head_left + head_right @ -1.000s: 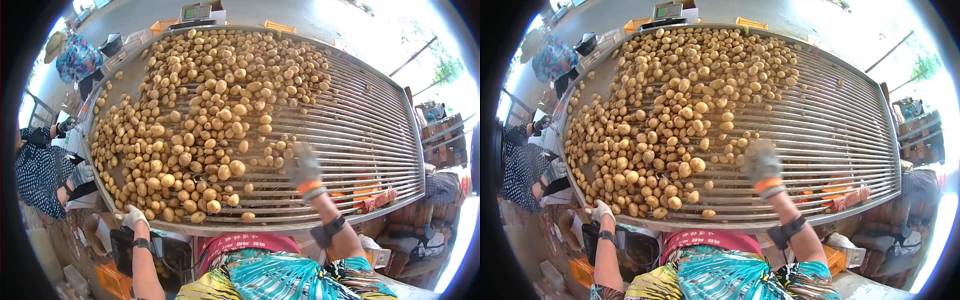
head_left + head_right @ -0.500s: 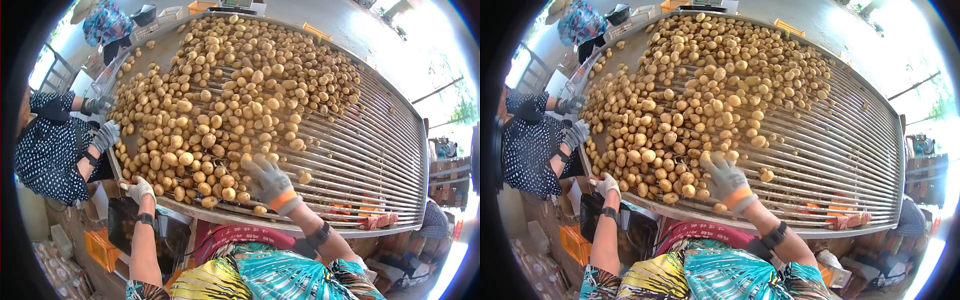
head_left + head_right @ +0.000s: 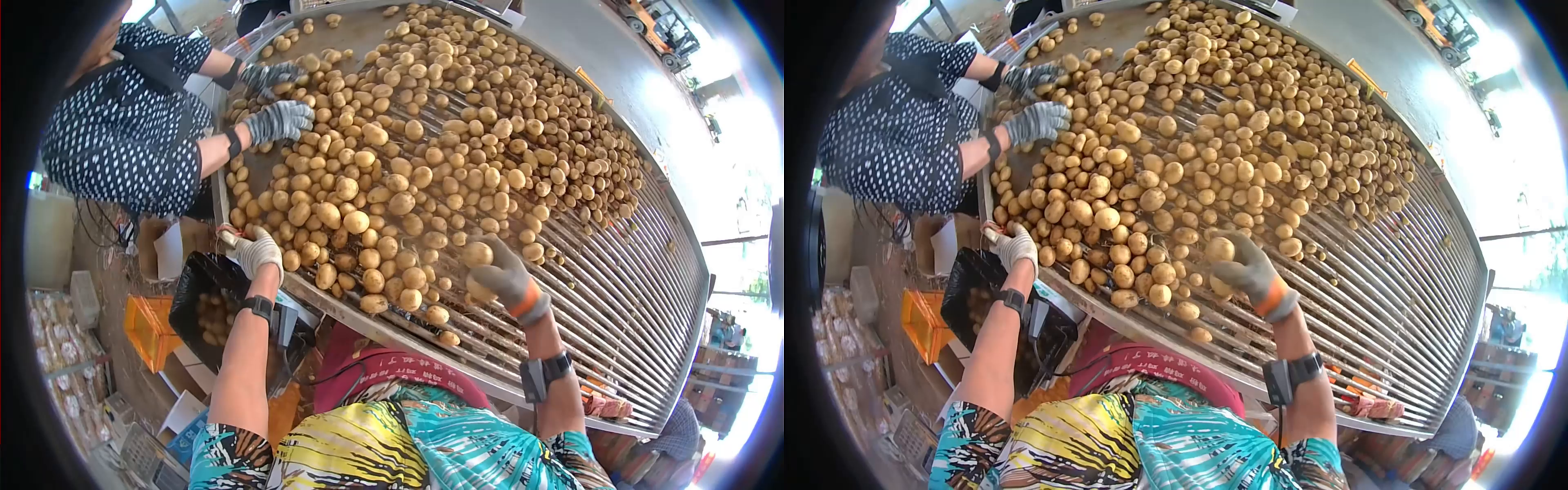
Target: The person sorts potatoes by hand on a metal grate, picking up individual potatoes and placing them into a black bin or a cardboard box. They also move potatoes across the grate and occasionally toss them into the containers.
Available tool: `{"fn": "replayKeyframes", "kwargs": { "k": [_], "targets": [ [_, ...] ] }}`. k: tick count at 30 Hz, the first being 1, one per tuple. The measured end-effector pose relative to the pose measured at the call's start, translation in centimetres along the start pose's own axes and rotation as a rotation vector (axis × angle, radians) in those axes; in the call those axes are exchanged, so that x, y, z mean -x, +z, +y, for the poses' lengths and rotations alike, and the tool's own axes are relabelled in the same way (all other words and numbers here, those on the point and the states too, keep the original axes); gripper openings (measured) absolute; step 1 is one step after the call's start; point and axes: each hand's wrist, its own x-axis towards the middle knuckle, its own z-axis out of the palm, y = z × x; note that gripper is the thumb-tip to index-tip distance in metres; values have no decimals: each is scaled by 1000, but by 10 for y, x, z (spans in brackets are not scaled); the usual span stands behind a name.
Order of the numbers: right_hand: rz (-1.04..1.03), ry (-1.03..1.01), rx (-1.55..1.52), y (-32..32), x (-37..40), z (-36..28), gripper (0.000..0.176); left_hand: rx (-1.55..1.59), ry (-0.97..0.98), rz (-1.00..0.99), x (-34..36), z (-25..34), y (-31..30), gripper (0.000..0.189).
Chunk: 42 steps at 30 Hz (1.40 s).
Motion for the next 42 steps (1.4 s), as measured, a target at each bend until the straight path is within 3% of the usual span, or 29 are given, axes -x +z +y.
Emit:
{"fn": "replayKeyframes", "kwargs": {
  "k": [2, 5, 6, 8, 9, 11, 12, 13, 15, 17, 20, 22, 25, 27, 29, 31, 33, 35, 37, 39, 40, 41, 42],
  "targets": [
    [-200, 89, -749, -7, 22, -6, 63, 27, -29, -7, 5, 4, -2, 80],
    [-36, 136, -844, 8, 21, 4, 67, 110, -13, -16, 6, 2, -3, 78],
    [119, 153, -672, 22, 14, 10, 58, 91, -8, -4, 13, 9, -9, 71],
    [141, -141, 29, 47, 10, 35, 44, 93, -19, 4, 14, 11, -8, 64],
    [166, -164, 247, 65, 15, 18, 40, 94, -24, 8, 14, 11, -7, 60],
    [21, -338, 567, 80, 21, 14, 42, 62, -10, 15, 14, 11, -9, 65],
    [-99, -320, 505, 90, 20, 12, 42, 58, -24, -4, 16, 13, -12, 69],
    [-156, -231, 669, 97, 26, 7, 43, 54, -38, -23, 17, 15, -15, 72],
    [-231, -265, 1017, 115, 12, 25, 42, 75, 66, 90, 22, 13, -13, 70],
    [-246, -385, 1133, 128, 6, 28, 40, -78, 82, 172, 12, 3, -3, 70],
    [-271, -487, 974, 120, -5, 27, 43, 11, 78, 205, 8, -1, -1, 61],
    [-288, -334, 900, 119, -13, 20, 48, -31, 147, 179, 14, -1, -11, 62],
    [-298, -368, 1022, 127, -8, 18, 52, 29, 13, 110, 17, 8, -18, 84],
    [-276, -499, 1035, 127, -4, 18, 42, 12, -94, -64, 24, 18, -30, 94],
    [-270, -483, 946, 125, -7, 19, 41, -39, -76, 15, 13, 2, 3, 91],
    [-236, -469, 841, 121, -17, 23, 29, 86, -142, -40, 18, 13, -17, 88],
    [-151, -314, 480, 118, -31, 25, 33, 39, -90, 113, 15, 11, -9, 86],
    [-186, 104, 191, 116, -40, -11, 31, 180, -146, 42, 13, 8, -7, 85],
    [-286, 48, 256, 122, -42, -23, 32, -10, -86, 110, 11, 3, 11, 87],
    [-663, -417, 765, 133, -43, -28, 32, 26, -84, 109, 13, 8, 0, 87],
    [-626, -282, 827, 136, -42, -22, 33, 66, -115, 66, 12, 11, -5, 88],
    [-640, -281, 831, 136, -42, -20, 33, 104, -147, 15, 14, 13, -11, 89],
    [-650, -193, 843, 135, -42, -17, 34, 186, -170, 67, 13, 8, 1, 86]
  ]
}}
